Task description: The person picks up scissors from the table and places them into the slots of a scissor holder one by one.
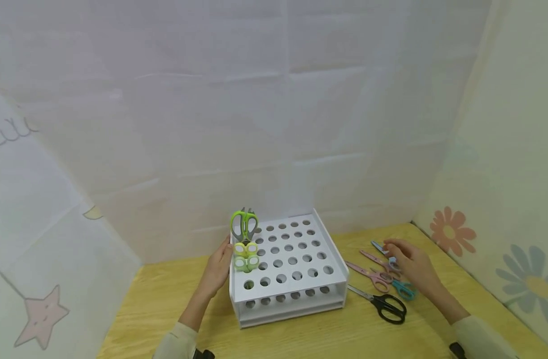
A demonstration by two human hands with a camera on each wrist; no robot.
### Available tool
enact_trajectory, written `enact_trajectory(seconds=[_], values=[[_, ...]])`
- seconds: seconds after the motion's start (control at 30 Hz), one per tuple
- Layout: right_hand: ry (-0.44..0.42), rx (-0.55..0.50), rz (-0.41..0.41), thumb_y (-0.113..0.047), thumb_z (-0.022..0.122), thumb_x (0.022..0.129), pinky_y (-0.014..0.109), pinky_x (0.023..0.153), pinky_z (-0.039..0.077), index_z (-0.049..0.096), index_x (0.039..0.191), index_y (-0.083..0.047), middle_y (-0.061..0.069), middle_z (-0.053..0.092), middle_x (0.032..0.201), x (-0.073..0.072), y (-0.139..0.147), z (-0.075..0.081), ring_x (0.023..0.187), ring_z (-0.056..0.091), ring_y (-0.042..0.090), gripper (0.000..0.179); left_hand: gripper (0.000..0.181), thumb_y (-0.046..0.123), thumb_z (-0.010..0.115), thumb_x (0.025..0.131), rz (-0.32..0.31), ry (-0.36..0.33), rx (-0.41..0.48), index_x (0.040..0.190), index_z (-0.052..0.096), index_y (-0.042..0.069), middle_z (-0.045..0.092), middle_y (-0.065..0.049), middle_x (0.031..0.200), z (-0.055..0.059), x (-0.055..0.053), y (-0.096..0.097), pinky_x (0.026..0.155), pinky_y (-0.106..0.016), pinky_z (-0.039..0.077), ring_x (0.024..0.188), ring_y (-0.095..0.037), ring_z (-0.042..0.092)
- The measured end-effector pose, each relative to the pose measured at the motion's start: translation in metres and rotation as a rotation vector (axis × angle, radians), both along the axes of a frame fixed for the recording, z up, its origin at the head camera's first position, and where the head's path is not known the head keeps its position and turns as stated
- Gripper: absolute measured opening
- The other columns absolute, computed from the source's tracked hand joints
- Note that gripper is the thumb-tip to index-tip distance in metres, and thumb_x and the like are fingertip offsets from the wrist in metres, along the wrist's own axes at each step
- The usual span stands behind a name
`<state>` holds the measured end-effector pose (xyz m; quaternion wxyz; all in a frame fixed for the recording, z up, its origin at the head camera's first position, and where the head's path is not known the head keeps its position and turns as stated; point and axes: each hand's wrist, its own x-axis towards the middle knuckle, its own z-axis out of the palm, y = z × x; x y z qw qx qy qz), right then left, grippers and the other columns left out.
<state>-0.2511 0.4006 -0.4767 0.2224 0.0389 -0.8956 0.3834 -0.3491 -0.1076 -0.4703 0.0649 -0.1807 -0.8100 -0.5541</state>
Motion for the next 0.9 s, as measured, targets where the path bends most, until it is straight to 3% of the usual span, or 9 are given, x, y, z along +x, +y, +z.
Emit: enact_trajectory(seconds=[0.17,0.4,0.63,0.9], values=[[-0.024,0.040,-0.054,-0.031,0.051,0.108,0.028,0.071,0.055,0.058,0.139,-0.003,0.019,0.067,0.120,-0.012,0.021,-0.006,0.103,0.067,0.034,0.042,0.051,0.027,0.034,0.113,0.027,0.028,-0.026,0.158,0.033,0.003,0.035,-0.014,0.160,0.001,-0.001,-0.007,0.118,-0.050,0.024,0.146,-0.034,0.030],[-0.168,0.118,-0.030,-0.030,0.057,0.106,0.057,0.076,0.057,0.050,0.139,0.011,0.037,0.055,0.128,-0.023,0.047,-0.023,0.108,0.059,0.052,0.053,0.049,0.024,0.036,0.113,0.045,0.053,-0.029,0.156,0.037,0.002,0.037,-0.015,0.158,-0.001,-0.002,-0.008,0.118,-0.050,0.025,0.145,-0.034,0.032],[-0.317,0.258,-0.021,-0.038,0.060,0.103,0.062,0.078,0.054,0.043,0.135,0.023,0.045,0.056,0.119,-0.030,0.061,-0.031,0.106,0.058,0.057,0.071,0.052,0.026,0.039,0.112,0.053,0.047,-0.014,0.159,0.033,0.004,0.035,-0.014,0.160,0.001,-0.002,-0.002,0.119,-0.050,0.023,0.147,-0.033,0.029],[-0.393,0.310,-0.020,-0.038,0.061,0.102,0.064,0.081,0.052,0.044,0.130,0.028,0.047,0.054,0.118,-0.031,0.063,-0.021,0.105,0.056,0.059,0.073,0.053,0.027,0.039,0.112,0.032,0.050,0.010,0.160,0.031,0.007,0.031,-0.011,0.163,-0.001,-0.001,0.002,0.120,-0.048,0.021,0.148,-0.030,0.026]])
